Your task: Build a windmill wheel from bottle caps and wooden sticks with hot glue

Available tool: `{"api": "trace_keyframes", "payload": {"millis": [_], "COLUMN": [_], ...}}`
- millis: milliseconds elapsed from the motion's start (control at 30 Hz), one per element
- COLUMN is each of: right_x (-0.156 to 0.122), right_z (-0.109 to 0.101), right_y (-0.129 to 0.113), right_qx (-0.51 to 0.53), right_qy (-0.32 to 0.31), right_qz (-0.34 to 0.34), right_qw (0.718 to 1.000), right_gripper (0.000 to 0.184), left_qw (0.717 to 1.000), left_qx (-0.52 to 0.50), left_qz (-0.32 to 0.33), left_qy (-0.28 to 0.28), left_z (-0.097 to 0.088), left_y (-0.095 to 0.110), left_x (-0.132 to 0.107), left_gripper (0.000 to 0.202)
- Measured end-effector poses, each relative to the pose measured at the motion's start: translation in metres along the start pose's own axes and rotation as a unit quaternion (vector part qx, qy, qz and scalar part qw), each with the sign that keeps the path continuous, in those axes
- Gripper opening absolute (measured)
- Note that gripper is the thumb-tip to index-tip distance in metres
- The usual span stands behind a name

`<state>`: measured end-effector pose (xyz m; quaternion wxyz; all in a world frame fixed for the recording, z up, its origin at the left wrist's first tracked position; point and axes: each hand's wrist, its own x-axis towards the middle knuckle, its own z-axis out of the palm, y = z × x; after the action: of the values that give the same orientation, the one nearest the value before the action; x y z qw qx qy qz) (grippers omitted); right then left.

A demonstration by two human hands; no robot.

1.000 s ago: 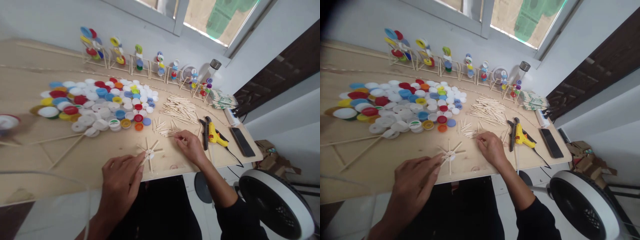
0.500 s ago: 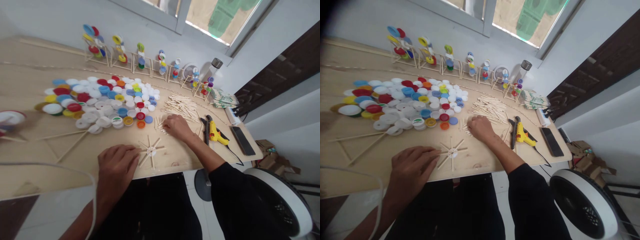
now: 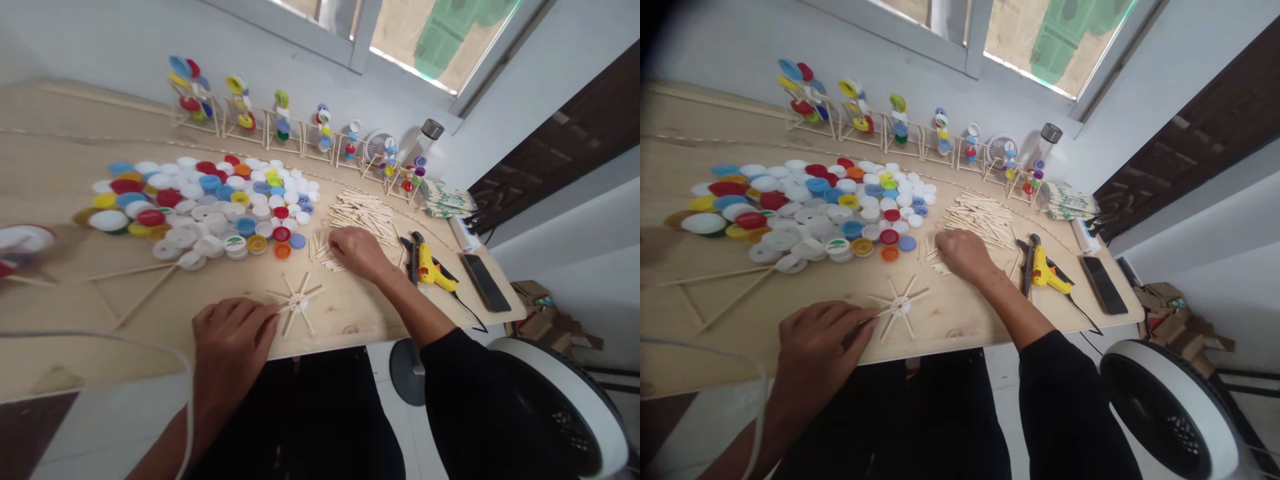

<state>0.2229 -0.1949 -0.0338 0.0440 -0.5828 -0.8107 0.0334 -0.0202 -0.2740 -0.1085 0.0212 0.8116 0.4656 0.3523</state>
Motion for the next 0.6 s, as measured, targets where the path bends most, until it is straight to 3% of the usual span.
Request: {"api": "trace_keyframes", "payload": {"millis": [100,200,300,433,533,600], "right_x": [-0.02,-0.043,-0.064,-0.082,-0.088,-0.092], "right_z": [-0.005,-0.007,-0.004,0.006,0.016,0.022], "right_y": [0.001,-0.008,-0.029,-0.061,-0.079,-0.088], "right_qx": [0.167,0.388,0.57,0.699,0.748,0.761], "right_qy": [0.121,0.188,0.191,0.208,0.202,0.193], "right_qz": [0.037,0.067,0.116,0.19,0.223,0.234], "right_qw": [0.978,0.9,0.791,0.657,0.592,0.573], "right_gripper": [0.017,0.015,0.016,0.025,0.028,0.028], "left_qw": [1.0,1.0,0.998,0.99,0.983,0.978], "left_qx": [0.009,-0.002,-0.047,-0.133,-0.176,-0.195], "left_qz": [0.003,0.0,-0.001,-0.01,-0.054,-0.067], "left_qy": [0.001,0.015,0.044,0.036,0.021,0.016], "left_z": [-0.001,-0.004,-0.008,-0.015,-0.018,-0.019], "left_y": [-0.001,0.001,0.008,0.02,0.029,0.033], "left_x": [-0.002,-0.003,-0.002,0.002,0.007,0.008], "left_gripper": [0.018,0.016,0.014,0.016,0.016,0.015]}}
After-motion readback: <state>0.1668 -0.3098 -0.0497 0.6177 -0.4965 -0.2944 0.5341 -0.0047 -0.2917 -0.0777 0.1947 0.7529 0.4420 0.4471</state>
